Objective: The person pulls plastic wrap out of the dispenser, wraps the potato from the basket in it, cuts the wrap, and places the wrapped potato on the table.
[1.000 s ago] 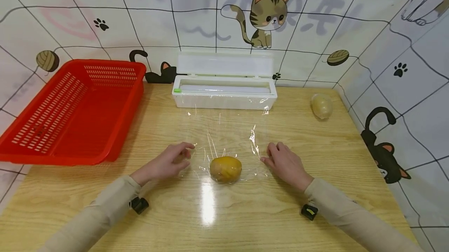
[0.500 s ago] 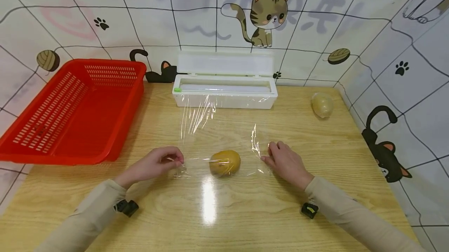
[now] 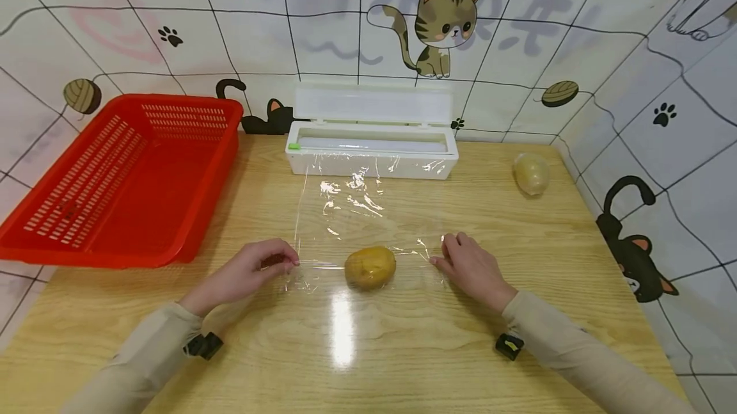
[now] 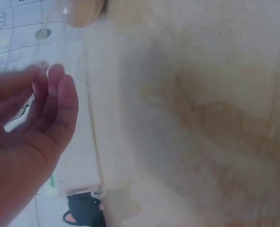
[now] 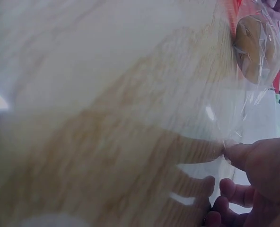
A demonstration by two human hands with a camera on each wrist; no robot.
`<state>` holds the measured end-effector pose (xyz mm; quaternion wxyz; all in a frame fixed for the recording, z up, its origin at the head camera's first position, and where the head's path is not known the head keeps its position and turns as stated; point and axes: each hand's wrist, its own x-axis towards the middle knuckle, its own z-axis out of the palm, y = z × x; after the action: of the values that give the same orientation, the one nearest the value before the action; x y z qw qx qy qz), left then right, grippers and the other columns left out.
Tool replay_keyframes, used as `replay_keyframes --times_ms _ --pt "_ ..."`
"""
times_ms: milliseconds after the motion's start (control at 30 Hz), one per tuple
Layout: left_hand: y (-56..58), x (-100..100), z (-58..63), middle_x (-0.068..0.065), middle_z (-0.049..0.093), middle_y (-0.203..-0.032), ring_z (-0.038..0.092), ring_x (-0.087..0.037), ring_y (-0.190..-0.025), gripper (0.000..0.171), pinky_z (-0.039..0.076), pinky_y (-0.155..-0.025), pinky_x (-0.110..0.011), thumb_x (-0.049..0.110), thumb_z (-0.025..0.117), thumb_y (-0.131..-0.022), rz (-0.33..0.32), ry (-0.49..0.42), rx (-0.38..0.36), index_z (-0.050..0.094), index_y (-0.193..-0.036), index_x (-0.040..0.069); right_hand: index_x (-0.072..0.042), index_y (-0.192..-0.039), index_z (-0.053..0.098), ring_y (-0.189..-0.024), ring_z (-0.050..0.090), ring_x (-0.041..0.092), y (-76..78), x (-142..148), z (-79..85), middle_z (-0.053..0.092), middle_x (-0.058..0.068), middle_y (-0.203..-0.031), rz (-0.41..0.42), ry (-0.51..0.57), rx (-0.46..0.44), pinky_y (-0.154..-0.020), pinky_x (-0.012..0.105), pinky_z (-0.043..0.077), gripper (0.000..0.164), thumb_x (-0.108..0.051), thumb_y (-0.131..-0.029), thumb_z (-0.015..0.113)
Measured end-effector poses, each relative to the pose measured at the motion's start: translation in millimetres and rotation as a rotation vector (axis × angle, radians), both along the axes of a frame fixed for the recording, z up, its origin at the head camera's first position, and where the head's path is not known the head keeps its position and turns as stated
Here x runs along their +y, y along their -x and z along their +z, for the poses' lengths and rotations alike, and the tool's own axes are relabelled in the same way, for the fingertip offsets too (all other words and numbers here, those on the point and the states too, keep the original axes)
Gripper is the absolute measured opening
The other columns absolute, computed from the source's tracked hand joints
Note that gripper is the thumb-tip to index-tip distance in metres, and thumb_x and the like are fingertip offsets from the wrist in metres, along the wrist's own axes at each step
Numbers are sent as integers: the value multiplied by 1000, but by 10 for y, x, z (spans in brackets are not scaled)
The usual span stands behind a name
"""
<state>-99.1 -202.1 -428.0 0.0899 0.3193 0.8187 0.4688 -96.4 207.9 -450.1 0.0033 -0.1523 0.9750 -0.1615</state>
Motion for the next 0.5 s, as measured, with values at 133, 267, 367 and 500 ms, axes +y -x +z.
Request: replay_keyframes --times_ms 133,267,367,500 --pt "60 46 -72 -5 62 -86 55 -15 -71 15 49 -63 -25 -12 63 -86 77 35 -13 64 -94 0 -13 -81 45 -60 33 16 -9 7 9 36 1 -73 1 -3 -7 -46 29 31 30 -27 -91 69" --pt "119 102 -164 -2 60 -80 53 -13 -71 16 47 -64 -27 -11 67 -83 113 119 57 62 -86 4 -12 -81 45 -60 34 16 -8 -1 18 36 2 -73 1 -16 -21 -46 29 31 30 -28 -91 69" --pt "161 163 -224 2 57 -76 51 -12 -71 18 46 -63 -28 -9 69 -82 96 197 127 59 -82 6 -12 -81 45 -60 35 16 -4 -3 19 37 2 -74 -6 -18 -32 -46 29 31 30 -28 -91 69" --pt "199 253 -250 3 49 -70 46 -12 -66 23 42 -58 -27 -5 72 -82 78 308 182 52 -81 7 -12 -81 45 -60 35 17 -1 4 11 37 2 -74 -13 -17 -39 -46 30 31 30 -28 -91 69"
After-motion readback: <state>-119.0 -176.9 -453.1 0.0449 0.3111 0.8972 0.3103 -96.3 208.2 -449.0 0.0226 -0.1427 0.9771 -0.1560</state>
